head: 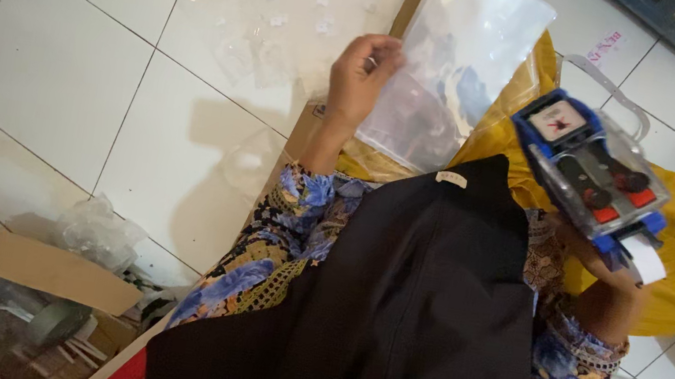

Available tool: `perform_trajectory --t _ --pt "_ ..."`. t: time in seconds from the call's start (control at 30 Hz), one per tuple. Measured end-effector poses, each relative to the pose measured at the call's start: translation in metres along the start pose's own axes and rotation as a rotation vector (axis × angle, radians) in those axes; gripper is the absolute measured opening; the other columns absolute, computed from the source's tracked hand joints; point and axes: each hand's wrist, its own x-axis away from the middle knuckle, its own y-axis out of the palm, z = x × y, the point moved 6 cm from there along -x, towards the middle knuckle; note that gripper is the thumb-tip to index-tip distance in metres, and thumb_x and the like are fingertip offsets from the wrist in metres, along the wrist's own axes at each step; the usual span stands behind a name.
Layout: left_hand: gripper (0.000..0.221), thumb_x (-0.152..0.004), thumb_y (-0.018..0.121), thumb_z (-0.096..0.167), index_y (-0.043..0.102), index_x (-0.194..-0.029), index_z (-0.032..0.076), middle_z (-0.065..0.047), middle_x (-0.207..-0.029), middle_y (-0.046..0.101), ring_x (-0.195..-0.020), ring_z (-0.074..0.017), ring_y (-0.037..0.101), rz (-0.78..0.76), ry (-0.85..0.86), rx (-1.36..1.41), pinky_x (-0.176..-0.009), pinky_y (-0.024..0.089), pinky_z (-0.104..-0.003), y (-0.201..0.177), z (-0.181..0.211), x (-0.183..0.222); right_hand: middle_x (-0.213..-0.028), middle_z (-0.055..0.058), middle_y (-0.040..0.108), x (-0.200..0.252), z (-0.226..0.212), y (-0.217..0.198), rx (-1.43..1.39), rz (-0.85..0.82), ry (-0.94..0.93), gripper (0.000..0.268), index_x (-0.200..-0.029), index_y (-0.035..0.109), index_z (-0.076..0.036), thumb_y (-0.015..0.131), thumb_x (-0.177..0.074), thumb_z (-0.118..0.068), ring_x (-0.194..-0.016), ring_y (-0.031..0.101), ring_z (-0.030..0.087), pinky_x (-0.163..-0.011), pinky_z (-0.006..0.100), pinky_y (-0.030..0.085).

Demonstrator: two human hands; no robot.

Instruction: The person uses a handheld labeling tool to apply stickers onto small plastic bags. The person holds each bag by hand and presses the tool against it to apply the label, repeating this while sitting on the floor.

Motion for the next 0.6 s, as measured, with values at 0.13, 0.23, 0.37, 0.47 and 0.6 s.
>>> perform_trajectory --t 0.13,0.23,0.37,0.47,0.6 --pt "0.034 -0.088 0.085 0.011 0.069 -0.118 0.005 0.001 -0.077 0.062 -0.066 -0.0036 0.054 -0.122 -0.067 -0.101 -0.057 0.048 -0.02 0.015 -0.004 0.003 -0.098 0.017 0.071 0.0 0.001 0.003 0.003 0.0 -0.007 0.05 -0.124 0.064 -0.007 0.075 -0.08 -0.028 -0.087 0.072 0.032 -0.079 0.042 0.056" --pt "0.038 -0.086 0.085 0.011 0.069 -0.12 0.004 -0.001 -0.076 0.059 -0.065 -0.0042 0.053 -0.127 0.008 -0.147 -0.059 0.051 -0.021 0.015 -0.002 0.003 -0.098 0.017 0.071 -0.005 0.0 0.008 -0.009 -0.012 -0.025 0.052 -0.125 0.064 -0.007 0.075 -0.079 -0.029 -0.087 0.072 0.033 -0.079 0.043 0.056" --pt "0.03 -0.095 0.08 0.015 0.069 -0.119 0.003 -0.003 -0.09 0.068 -0.075 -0.0057 0.061 -0.121 0.085 -0.092 -0.068 0.057 -0.023 0.012 -0.001 0.003 -0.098 0.018 0.071 -0.016 -0.007 0.016 0.011 -0.062 -0.042 0.055 -0.126 0.063 -0.007 0.075 -0.077 -0.03 -0.087 0.072 0.035 -0.079 0.045 0.057" --pt "0.027 -0.097 0.078 0.018 0.07 -0.117 0.002 -0.004 -0.094 0.073 -0.077 -0.007 0.065 -0.1 0.069 -0.101 -0.069 0.057 -0.024 0.01 -0.004 0.003 -0.099 0.018 0.071 -0.033 -0.015 0.025 0.076 -0.129 -0.069 0.058 -0.127 0.063 -0.008 0.075 -0.075 -0.031 -0.087 0.072 0.035 -0.079 0.046 0.057" --pt "0.025 -0.097 0.077 0.017 0.071 -0.115 0.003 -0.004 -0.094 0.073 -0.077 -0.0078 0.066 -0.091 0.081 -0.146 -0.07 0.057 -0.024 0.011 -0.004 0.003 -0.099 0.019 0.071 -0.059 -0.03 0.038 0.236 -0.238 -0.112 0.061 -0.128 0.062 -0.008 0.074 -0.074 -0.032 -0.088 0.072 0.037 -0.08 0.047 0.057"
